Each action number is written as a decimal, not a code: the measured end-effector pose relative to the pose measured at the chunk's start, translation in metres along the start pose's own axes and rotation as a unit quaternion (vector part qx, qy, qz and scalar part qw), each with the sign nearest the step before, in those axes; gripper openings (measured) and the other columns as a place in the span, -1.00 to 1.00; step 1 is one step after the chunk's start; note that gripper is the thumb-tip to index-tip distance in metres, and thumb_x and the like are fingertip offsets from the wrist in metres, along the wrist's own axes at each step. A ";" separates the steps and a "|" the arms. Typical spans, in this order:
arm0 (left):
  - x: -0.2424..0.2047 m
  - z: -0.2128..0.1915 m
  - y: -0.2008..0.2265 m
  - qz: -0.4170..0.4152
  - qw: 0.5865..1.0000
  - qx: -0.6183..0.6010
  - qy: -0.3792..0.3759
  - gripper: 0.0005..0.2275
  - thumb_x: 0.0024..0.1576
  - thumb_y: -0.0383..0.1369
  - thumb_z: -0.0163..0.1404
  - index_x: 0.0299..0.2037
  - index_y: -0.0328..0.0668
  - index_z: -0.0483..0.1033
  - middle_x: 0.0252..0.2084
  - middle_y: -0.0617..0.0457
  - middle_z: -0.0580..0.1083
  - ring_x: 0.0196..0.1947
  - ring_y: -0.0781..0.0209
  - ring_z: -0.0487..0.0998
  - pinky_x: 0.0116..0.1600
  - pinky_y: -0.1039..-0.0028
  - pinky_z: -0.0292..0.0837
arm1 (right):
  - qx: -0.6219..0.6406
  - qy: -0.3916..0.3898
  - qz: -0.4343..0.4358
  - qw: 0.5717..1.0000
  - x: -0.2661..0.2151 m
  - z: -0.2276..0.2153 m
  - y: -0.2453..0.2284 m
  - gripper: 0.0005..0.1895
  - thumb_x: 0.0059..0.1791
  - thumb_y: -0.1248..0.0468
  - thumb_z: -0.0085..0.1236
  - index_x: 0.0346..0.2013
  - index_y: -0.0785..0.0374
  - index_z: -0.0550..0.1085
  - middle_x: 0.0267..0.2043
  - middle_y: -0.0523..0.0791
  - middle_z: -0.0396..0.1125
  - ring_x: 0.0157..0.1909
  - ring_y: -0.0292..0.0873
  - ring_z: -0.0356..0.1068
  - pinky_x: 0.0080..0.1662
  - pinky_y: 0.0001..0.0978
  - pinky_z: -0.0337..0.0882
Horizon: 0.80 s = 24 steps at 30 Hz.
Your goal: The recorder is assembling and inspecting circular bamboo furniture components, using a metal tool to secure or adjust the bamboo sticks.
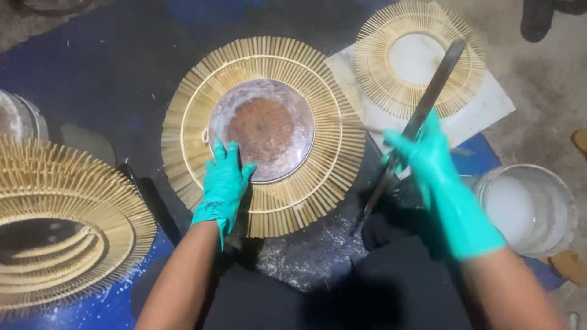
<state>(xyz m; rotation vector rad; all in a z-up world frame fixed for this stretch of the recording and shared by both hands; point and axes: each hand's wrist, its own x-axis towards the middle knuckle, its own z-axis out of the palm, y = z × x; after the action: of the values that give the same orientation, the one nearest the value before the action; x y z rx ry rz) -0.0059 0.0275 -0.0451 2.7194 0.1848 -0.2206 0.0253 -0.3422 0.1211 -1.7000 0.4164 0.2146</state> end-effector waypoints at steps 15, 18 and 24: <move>-0.012 -0.012 0.037 -0.046 0.997 0.017 -0.057 0.11 -0.10 0.16 0.24 0.45 -0.48 -0.14 0.48 -0.55 -0.19 0.45 -0.59 -0.11 0.43 -0.25 -0.17 | -0.201 0.031 0.024 0.979 0.096 -0.004 0.115 -0.48 -0.06 0.26 0.38 0.05 0.45 0.36 -0.31 -0.06 0.44 -0.46 -0.22 0.45 -0.45 -0.36 0.43; -0.005 -0.017 0.041 -0.030 0.998 0.012 -0.052 0.12 -0.11 0.12 0.27 0.43 -0.54 -0.14 0.48 -0.59 -0.21 0.47 -0.56 -0.10 0.42 -0.28 -0.18 | -0.159 0.022 0.045 0.986 0.089 0.010 0.093 -0.54 -0.02 0.25 0.31 0.06 0.42 0.37 -0.34 -0.04 0.43 -0.50 -0.21 0.39 -0.48 -0.35 0.36; -0.002 -0.023 0.043 -0.058 0.995 0.006 -0.080 0.13 -0.13 0.11 0.30 0.43 -0.55 -0.13 0.50 -0.52 -0.23 0.46 -0.50 -0.07 0.43 -0.29 -0.20 | -0.106 0.012 0.074 0.992 0.079 0.009 0.084 -0.44 -0.04 0.27 0.27 0.20 0.35 0.32 -0.34 -0.12 0.41 -0.52 -0.28 0.40 -0.52 -0.40 0.38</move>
<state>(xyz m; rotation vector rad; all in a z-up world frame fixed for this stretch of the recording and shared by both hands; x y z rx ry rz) 0.0019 -0.0024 -0.0072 2.6895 0.2970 -0.4714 0.0657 -0.3557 0.0137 -1.8832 0.5536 0.3576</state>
